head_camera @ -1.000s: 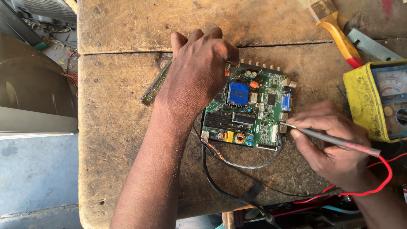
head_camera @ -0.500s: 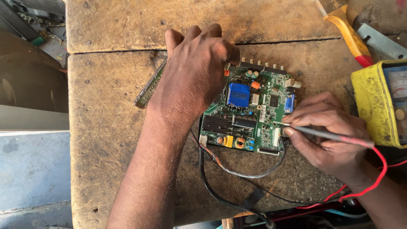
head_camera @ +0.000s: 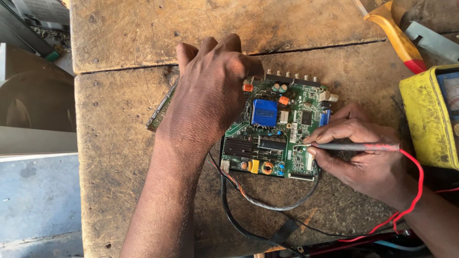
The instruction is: The person tests a television mainboard on a wooden workbench, touching multimeter probes to points on the board. They pick up a small component strip, hold and turn it with both hands, set it down, and continue probing different areas of the board with the meter leads.
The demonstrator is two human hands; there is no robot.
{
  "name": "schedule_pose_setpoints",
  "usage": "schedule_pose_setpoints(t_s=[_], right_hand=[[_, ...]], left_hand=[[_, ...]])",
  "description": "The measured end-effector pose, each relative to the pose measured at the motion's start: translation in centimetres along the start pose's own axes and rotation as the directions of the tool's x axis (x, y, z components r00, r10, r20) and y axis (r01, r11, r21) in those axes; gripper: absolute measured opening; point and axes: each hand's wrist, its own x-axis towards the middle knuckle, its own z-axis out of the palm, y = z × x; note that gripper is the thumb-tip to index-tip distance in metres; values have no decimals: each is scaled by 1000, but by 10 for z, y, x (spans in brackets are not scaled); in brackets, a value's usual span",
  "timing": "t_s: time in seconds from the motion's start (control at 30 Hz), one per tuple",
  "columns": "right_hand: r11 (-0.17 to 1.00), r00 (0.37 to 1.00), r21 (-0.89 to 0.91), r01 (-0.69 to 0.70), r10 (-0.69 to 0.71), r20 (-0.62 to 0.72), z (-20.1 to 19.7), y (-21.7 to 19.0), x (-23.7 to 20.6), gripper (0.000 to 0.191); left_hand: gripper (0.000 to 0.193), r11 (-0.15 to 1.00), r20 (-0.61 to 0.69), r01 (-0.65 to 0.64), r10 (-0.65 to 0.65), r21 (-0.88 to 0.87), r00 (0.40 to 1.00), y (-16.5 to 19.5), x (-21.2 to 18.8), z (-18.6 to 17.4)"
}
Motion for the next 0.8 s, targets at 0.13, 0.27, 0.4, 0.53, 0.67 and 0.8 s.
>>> schedule_pose_setpoints(t_s=[0.13, 0.27, 0.4, 0.53, 0.67, 0.8], right_hand=[[999, 999, 16, -36, 36, 14, 0, -3, 0, 27], [999, 998, 13, -51, 50, 37, -1, -4, 1, 27], [998, 998, 59, -35, 32, 49, -1, -1, 0, 26], [995, 998, 87, -41, 37, 51, -2, 1, -1, 24], [996, 992, 41, -81, 76, 99, -6, -2, -1, 26], [994, 990, 50, -101, 95, 109, -6, -6, 3, 26]], left_hand=[[27, 1000, 7, 13, -13, -4, 1000, 0, 0, 0], [32, 999, 35, 35, -34, -25, 999, -2, -2, 3], [34, 996, 7, 17, -16, -90, 1000, -6, -4, 3], [33, 999, 15, -10, 10, -38, 1000, -5, -1, 1], [46, 998, 159, 60, -58, -6, 986, -2, 0, -5], [38, 999, 138, 43, -43, 6, 990, -1, 1, -6]])
